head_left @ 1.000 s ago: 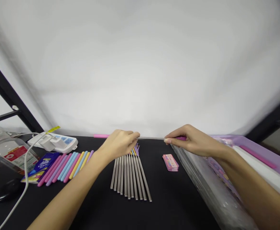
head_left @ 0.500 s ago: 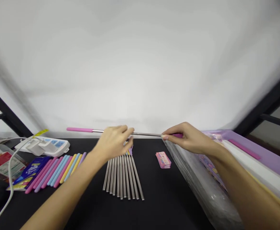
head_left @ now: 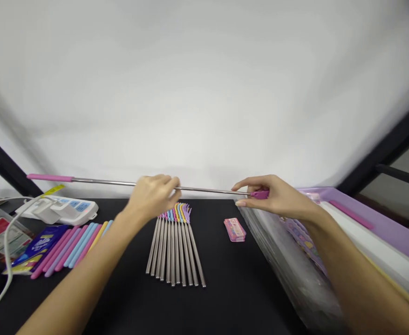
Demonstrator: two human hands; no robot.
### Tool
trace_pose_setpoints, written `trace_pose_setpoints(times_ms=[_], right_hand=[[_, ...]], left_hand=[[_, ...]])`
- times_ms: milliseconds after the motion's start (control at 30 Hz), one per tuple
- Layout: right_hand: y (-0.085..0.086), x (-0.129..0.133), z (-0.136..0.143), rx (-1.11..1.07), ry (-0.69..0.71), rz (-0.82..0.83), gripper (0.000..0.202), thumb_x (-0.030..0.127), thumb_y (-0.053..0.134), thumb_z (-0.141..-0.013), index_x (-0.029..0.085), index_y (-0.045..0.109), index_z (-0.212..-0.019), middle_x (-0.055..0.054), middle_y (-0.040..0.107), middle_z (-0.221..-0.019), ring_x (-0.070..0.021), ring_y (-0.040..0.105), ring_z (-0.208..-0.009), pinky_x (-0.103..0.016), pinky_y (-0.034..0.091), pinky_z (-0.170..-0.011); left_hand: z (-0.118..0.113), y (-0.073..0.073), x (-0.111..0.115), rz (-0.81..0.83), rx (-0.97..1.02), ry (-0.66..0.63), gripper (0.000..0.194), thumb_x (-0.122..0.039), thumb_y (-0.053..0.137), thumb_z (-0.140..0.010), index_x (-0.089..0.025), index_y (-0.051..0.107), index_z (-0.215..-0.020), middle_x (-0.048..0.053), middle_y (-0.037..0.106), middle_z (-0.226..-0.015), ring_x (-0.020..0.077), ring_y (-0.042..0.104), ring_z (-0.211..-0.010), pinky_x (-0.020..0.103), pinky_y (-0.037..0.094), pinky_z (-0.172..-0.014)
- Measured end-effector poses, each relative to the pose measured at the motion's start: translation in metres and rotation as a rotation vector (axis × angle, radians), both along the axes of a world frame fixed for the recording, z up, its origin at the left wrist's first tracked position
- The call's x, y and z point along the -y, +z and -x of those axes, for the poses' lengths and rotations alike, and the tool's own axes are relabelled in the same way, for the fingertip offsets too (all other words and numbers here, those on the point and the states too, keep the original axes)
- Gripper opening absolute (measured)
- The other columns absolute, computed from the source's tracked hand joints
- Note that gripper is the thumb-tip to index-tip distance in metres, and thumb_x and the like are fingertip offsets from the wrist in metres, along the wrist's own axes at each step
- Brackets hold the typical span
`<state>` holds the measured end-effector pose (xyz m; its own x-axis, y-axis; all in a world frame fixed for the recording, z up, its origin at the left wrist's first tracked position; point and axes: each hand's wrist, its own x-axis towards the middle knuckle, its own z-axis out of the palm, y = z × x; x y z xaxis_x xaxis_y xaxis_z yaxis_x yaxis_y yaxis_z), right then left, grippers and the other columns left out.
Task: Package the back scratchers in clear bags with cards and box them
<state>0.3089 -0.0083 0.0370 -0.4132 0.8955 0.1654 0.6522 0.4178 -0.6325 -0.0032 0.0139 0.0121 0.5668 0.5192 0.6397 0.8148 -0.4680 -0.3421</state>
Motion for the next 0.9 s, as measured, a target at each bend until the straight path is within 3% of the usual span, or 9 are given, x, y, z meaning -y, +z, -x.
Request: trace_pose_setpoints(times_ms=[167,400,500,600,667,800,900], right_hand=[[0.0,-0.004,-0.015,0.036,-0.132,0.002,0.041,0.053,0.076,-0.068,0.017,0.072,-0.088,0.006,0.032,-0.055,-0.0102,0.028,-0.053,-0.026,0.025,-0.05],[-0.006,-0.007,0.024,0.0,-0.029,-0.046,0.04,0.054,0.073,-0.068,0.016,0.072,-0.081,0.006,0.036,-0.053,-0.01,0.032,-0.052,-0.026,0.026,-0.051],[-0.003,-0.008,0.001,0.028,-0.114,-0.034,0.041,0.056,0.074,-0.067,0.016,0.071,-0.077,0.005,0.036,-0.053,-0.0102,0.03,-0.052,-0.026,0.024,-0.051],[0.001,-0.008,-0.022,0.046,-0.221,-0.039,0.041,0.057,0.077,-0.064,0.018,0.07,-0.073,0.006,0.032,-0.051,-0.0106,0.028,-0.051,-0.028,0.022,-0.05],[0.0,-0.008,-0.017,0.043,-0.199,-0.031,0.04,0.057,0.077,-0.063,0.018,0.071,-0.073,0.005,0.034,-0.051,-0.0108,0.029,-0.052,-0.027,0.023,-0.05],[-0.006,-0.01,0.019,0.012,-0.044,-0.028,0.038,0.054,0.076,-0.066,0.017,0.071,-0.073,0.004,0.04,-0.054,-0.0105,0.033,-0.053,-0.026,0.025,-0.052],[-0.009,-0.012,0.02,0.023,-0.057,-0.025,0.037,0.053,0.076,-0.067,0.017,0.07,-0.073,0.005,0.038,-0.053,-0.0101,0.031,-0.053,-0.026,0.024,-0.052]], left_hand=[[0.021,-0.002,-0.013,-0.001,0.136,0.131,0.016,-0.026,0.055,-0.083,-0.019,0.068,-0.079,0.004,0.072,-0.072,0.021,0.067,-0.066,0.029,0.033,-0.053],[-0.054,-0.009,0.004,0.065,-0.005,-0.122,0.022,-0.021,0.045,-0.09,-0.018,0.066,-0.082,0.003,0.066,-0.067,0.0176,0.063,-0.064,0.029,0.033,-0.051],[-0.036,-0.006,0.001,0.07,-0.058,-0.098,0.018,-0.02,0.048,-0.088,-0.017,0.066,-0.087,0.006,0.069,-0.076,0.0204,0.064,-0.07,0.032,0.041,-0.062],[-0.002,-0.004,-0.006,0.081,0.025,0.139,0.017,-0.023,0.052,-0.085,-0.017,0.068,-0.084,0.006,0.071,-0.07,0.0233,0.064,-0.062,0.034,0.04,-0.06],[0.001,-0.005,-0.008,0.116,0.095,0.203,0.018,-0.025,0.052,-0.084,-0.019,0.069,-0.085,0.005,0.073,-0.073,0.0236,0.066,-0.064,0.031,0.037,-0.056],[-0.03,-0.008,0.001,0.2,0.002,0.039,0.02,-0.024,0.049,-0.086,-0.019,0.067,-0.079,0.004,0.071,-0.07,0.0193,0.066,-0.063,0.029,0.032,-0.051],[-0.029,-0.006,0.003,0.178,-0.042,0.022,0.02,-0.025,0.048,-0.087,-0.019,0.067,-0.082,0.005,0.07,-0.072,0.0208,0.066,-0.067,0.029,0.031,-0.051]])
